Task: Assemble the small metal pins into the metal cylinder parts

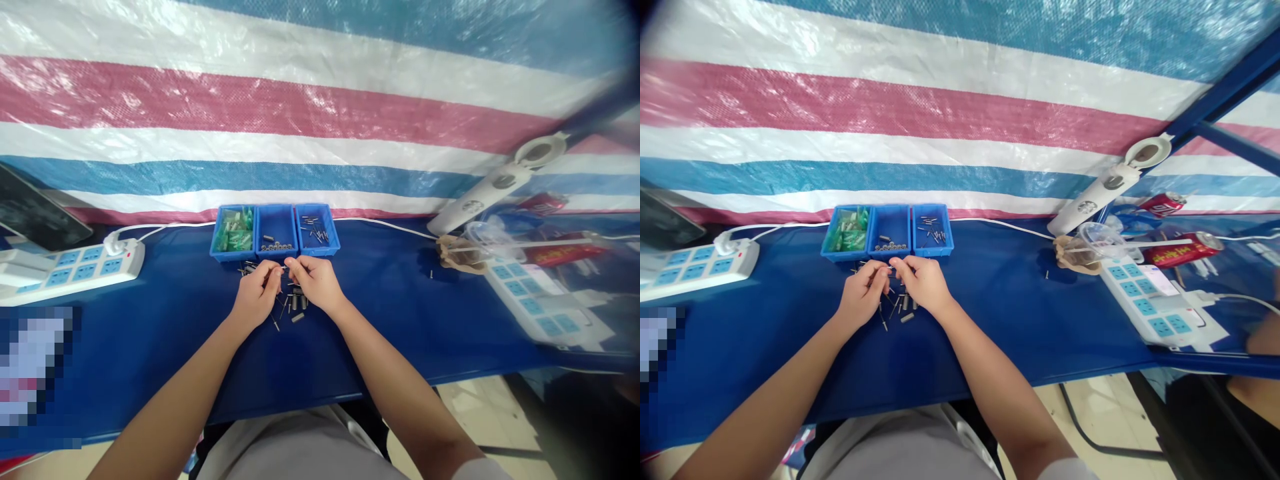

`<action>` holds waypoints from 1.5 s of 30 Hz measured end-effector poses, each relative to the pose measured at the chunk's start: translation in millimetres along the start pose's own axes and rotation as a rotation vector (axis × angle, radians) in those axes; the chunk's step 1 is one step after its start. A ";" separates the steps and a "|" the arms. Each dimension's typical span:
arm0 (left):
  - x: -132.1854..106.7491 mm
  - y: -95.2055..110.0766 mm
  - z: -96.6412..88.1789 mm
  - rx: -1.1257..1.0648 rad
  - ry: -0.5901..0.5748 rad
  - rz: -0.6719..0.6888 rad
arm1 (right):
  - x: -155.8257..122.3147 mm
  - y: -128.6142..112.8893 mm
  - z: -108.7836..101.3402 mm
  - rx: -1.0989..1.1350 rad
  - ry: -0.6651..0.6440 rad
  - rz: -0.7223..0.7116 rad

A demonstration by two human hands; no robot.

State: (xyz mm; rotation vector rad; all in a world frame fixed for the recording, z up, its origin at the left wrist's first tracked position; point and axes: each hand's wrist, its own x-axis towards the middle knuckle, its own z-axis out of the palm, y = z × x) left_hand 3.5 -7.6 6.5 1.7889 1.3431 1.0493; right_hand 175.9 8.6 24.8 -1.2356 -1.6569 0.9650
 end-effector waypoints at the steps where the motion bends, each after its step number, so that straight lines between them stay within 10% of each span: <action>1: 0.1 0.0 0.0 -0.003 0.004 0.003 | -0.4 0.1 0.0 0.005 -0.006 0.002; 26: 0.9 1.4 0.8 0.025 0.053 -0.028 | 2.7 2.6 1.6 0.217 -0.047 0.092; 39: 1.4 1.0 1.5 0.032 0.036 -0.041 | 14.3 17.3 -8.4 0.249 0.244 0.276; 45: 1.6 -0.5 1.7 0.031 0.038 -0.047 | 8.7 16.0 -9.0 -0.093 0.088 0.086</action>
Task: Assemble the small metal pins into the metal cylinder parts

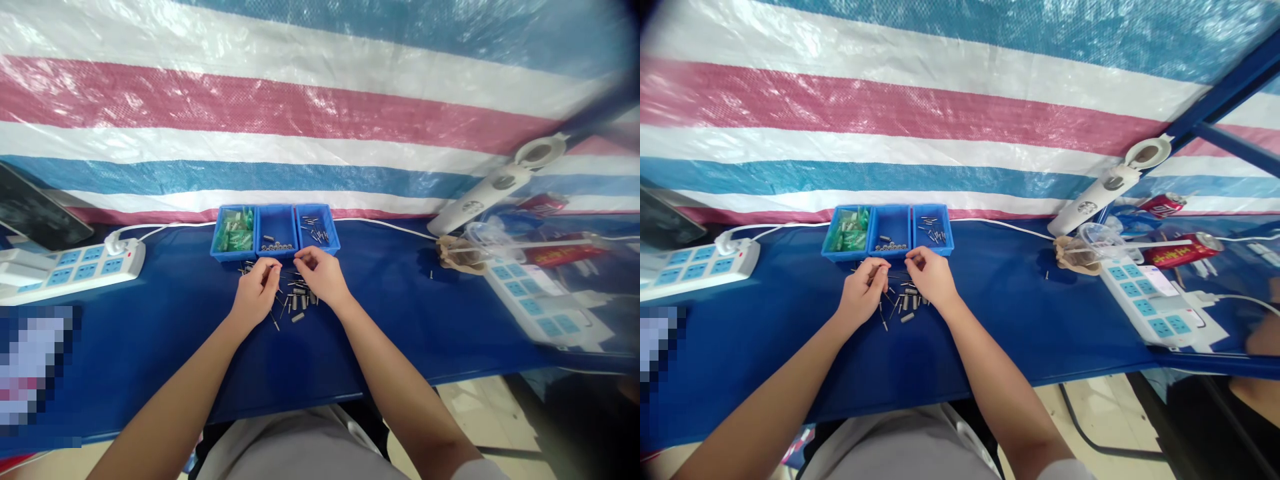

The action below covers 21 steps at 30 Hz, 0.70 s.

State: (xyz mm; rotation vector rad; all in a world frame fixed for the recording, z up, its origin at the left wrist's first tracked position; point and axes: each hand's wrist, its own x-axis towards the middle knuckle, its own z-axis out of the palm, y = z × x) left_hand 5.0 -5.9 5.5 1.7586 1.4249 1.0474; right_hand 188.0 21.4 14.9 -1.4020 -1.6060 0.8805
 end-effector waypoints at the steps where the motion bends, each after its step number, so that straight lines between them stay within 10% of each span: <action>1: -0.2 0.0 0.1 0.000 -0.005 0.000 | -0.7 -0.4 -1.6 -0.072 -0.036 -0.057; 21: -1.7 -2.4 0.8 -0.013 -0.002 -0.003 | -4.7 -1.1 -1.1 -0.382 -0.221 -0.073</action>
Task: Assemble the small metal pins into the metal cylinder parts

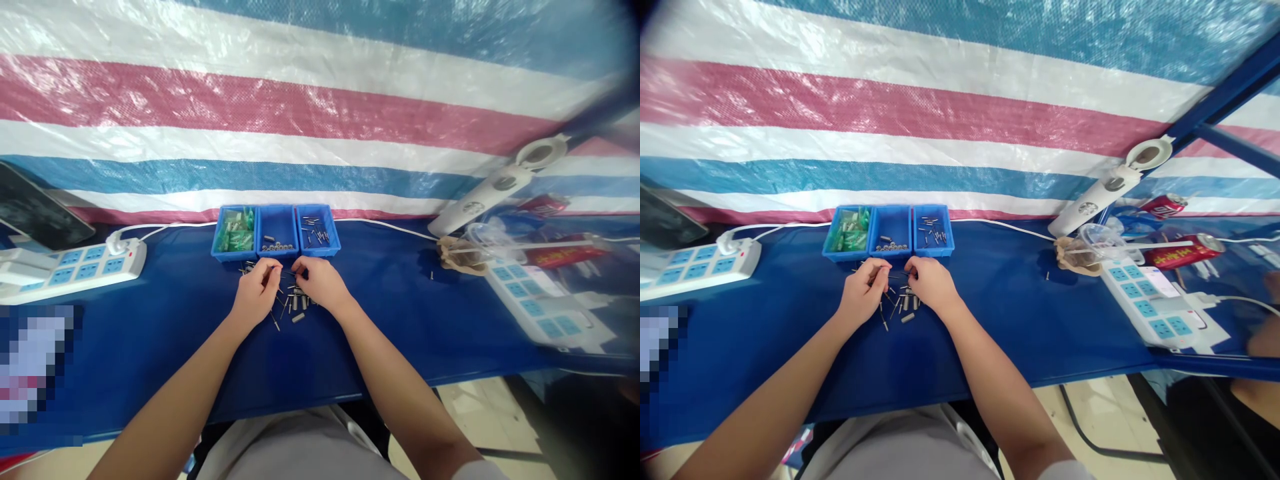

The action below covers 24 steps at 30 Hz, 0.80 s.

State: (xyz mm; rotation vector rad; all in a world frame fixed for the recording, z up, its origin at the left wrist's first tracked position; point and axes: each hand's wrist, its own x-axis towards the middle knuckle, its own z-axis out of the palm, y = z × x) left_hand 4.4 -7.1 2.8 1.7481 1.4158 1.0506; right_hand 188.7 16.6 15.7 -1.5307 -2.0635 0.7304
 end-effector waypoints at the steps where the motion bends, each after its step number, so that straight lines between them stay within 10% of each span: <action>1: 0.0 -0.2 -0.1 0.000 0.000 0.001 | -0.1 -0.5 0.0 -0.012 0.005 -0.003; 11: -0.2 -0.5 -1.2 0.008 -0.007 -0.005 | -0.1 0.2 0.8 0.003 0.016 0.003; 24: 1.6 0.0 -2.5 0.061 0.058 0.006 | -3.5 -15.0 -0.1 0.568 0.130 -0.154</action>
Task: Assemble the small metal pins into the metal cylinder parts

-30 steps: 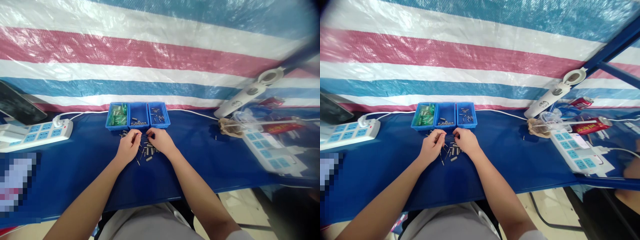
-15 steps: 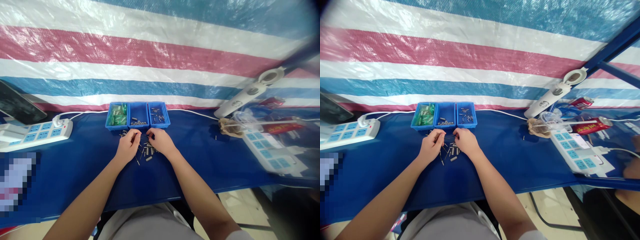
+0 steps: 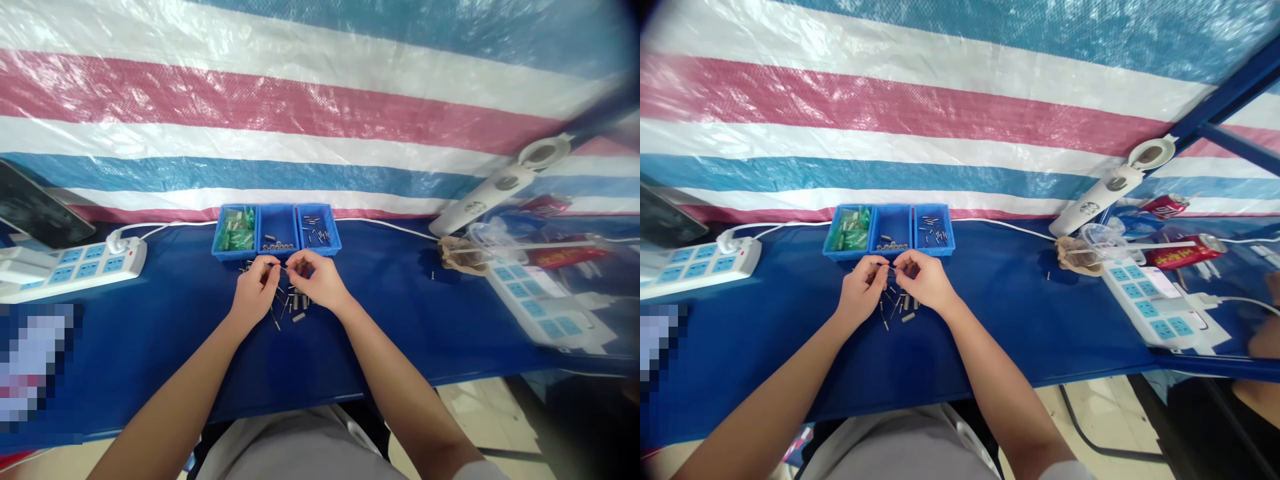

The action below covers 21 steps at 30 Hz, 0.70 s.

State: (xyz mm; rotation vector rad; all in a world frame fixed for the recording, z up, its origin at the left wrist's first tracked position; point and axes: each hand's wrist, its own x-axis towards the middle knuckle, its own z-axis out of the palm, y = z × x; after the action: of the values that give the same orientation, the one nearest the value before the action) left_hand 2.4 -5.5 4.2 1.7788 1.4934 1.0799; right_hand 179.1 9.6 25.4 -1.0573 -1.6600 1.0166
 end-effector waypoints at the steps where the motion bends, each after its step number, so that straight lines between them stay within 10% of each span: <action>1: -0.2 -0.4 0.1 -0.004 0.000 -0.001 | 0.4 -0.1 -0.1 0.015 0.014 0.007; 21: 0.4 1.7 -1.6 0.051 0.026 0.014 | 1.7 -0.5 1.2 -0.044 0.065 0.075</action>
State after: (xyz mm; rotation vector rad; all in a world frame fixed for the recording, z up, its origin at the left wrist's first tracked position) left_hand 2.0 -5.6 6.5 1.8186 1.5388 1.0844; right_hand 177.4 10.8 26.0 -1.1769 -1.6073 0.9876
